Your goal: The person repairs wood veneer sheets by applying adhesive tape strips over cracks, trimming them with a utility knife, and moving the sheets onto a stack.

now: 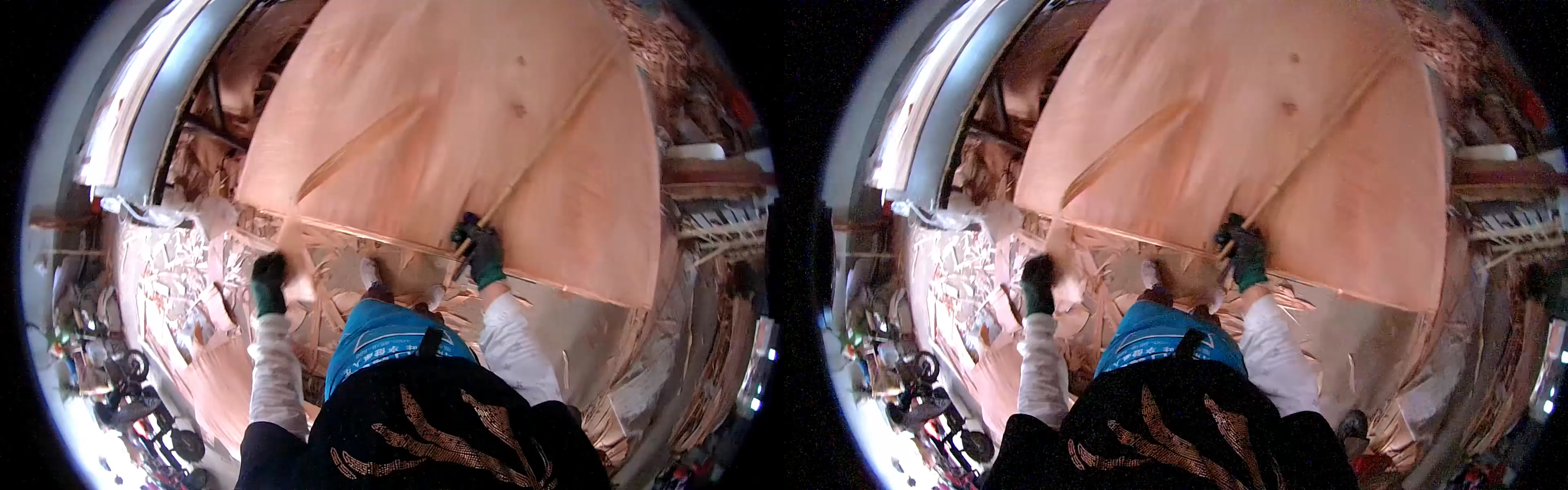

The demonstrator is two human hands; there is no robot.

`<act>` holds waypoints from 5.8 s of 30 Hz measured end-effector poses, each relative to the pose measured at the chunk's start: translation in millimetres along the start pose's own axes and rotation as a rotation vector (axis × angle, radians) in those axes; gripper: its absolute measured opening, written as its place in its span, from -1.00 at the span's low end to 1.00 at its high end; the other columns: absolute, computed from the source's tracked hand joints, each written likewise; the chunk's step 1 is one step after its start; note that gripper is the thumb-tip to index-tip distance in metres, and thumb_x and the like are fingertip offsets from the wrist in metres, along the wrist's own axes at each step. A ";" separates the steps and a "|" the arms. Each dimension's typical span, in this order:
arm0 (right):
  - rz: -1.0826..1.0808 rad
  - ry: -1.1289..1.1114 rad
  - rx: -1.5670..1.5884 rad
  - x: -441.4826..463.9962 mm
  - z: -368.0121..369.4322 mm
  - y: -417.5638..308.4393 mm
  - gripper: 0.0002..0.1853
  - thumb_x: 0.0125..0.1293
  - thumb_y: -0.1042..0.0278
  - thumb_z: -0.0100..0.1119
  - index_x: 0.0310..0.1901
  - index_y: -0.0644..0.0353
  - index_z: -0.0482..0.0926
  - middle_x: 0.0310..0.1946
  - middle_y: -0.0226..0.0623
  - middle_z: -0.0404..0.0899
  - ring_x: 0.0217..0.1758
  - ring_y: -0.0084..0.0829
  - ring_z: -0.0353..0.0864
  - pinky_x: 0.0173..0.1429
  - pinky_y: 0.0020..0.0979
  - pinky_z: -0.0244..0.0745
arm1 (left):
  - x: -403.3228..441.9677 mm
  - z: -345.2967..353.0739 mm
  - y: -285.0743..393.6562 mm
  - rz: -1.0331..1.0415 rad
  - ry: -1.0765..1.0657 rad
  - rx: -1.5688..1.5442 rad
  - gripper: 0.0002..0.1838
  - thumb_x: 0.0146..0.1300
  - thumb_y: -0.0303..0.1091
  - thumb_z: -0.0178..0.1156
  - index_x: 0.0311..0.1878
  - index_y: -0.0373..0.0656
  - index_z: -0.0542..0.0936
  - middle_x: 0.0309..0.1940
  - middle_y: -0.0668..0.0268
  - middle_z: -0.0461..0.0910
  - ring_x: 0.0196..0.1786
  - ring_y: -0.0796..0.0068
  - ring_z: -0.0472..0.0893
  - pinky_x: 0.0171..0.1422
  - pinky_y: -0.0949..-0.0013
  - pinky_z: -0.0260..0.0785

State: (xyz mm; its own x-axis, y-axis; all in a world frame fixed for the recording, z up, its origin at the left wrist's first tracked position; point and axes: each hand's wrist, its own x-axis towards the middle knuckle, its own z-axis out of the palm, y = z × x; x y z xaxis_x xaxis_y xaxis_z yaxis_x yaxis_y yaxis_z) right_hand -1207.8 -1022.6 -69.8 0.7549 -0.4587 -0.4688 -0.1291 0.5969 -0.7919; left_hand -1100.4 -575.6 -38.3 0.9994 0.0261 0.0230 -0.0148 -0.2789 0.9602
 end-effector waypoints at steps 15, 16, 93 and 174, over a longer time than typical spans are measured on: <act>-0.324 0.426 -0.349 -4.3 9.5 -35.9 -0.70 0.32 0.29 0.00 -0.08 0.21 0.67 -0.73 -0.67 0.19 -0.76 -0.72 0.06 -0.67 -0.61 -0.05 | -122.7 -290.2 -261.6 -1.127 -0.473 1.074 -0.31 0.15 0.26 -0.04 0.22 0.01 0.51 0.23 0.04 0.45 0.32 0.10 0.38 0.39 0.18 0.21; -0.388 0.475 -0.408 -7.4 56.2 -39.7 -0.70 0.32 0.29 -0.01 -0.09 0.22 0.67 -0.74 -0.67 0.17 -0.76 -0.72 0.05 -0.67 -0.61 -0.06 | -105.3 -308.8 -278.5 -1.032 -0.518 1.026 -0.30 0.14 0.28 -0.01 0.23 0.02 0.51 0.23 0.04 0.44 0.33 0.10 0.37 0.40 0.18 0.19; -1.036 -1.503 -1.904 1174.2 1706.7 -34.3 -0.64 0.10 0.41 0.20 -0.01 0.07 0.53 0.06 -0.03 0.49 0.04 -0.03 0.59 0.06 -0.13 0.54 | 992.9 -40.7 -30.6 -1.290 0.412 0.796 -0.34 0.19 0.05 0.26 0.23 -0.17 0.40 0.09 -0.06 0.50 0.17 0.00 0.46 0.32 0.13 0.26; 0.004 -0.774 -0.438 1382.3 1728.1 -19.7 -0.76 0.16 0.53 0.17 -0.15 0.08 0.70 -0.36 -0.48 0.67 -0.46 -0.62 0.50 -0.47 -0.50 0.36 | 1552.8 -393.3 -152.7 -0.139 1.366 -0.956 -0.49 0.43 -0.08 0.01 0.22 -0.34 0.41 0.19 0.12 0.47 0.25 0.16 0.42 0.45 0.14 0.17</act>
State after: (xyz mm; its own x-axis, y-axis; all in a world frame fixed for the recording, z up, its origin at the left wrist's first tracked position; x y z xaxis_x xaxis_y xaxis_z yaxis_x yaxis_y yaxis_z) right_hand 949.5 -530.9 -25.9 0.9564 0.2110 -0.2020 -0.2477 0.2194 -0.9437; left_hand 441.3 -114.9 -39.8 0.2423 0.9027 -0.3556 -0.4614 0.4296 0.7763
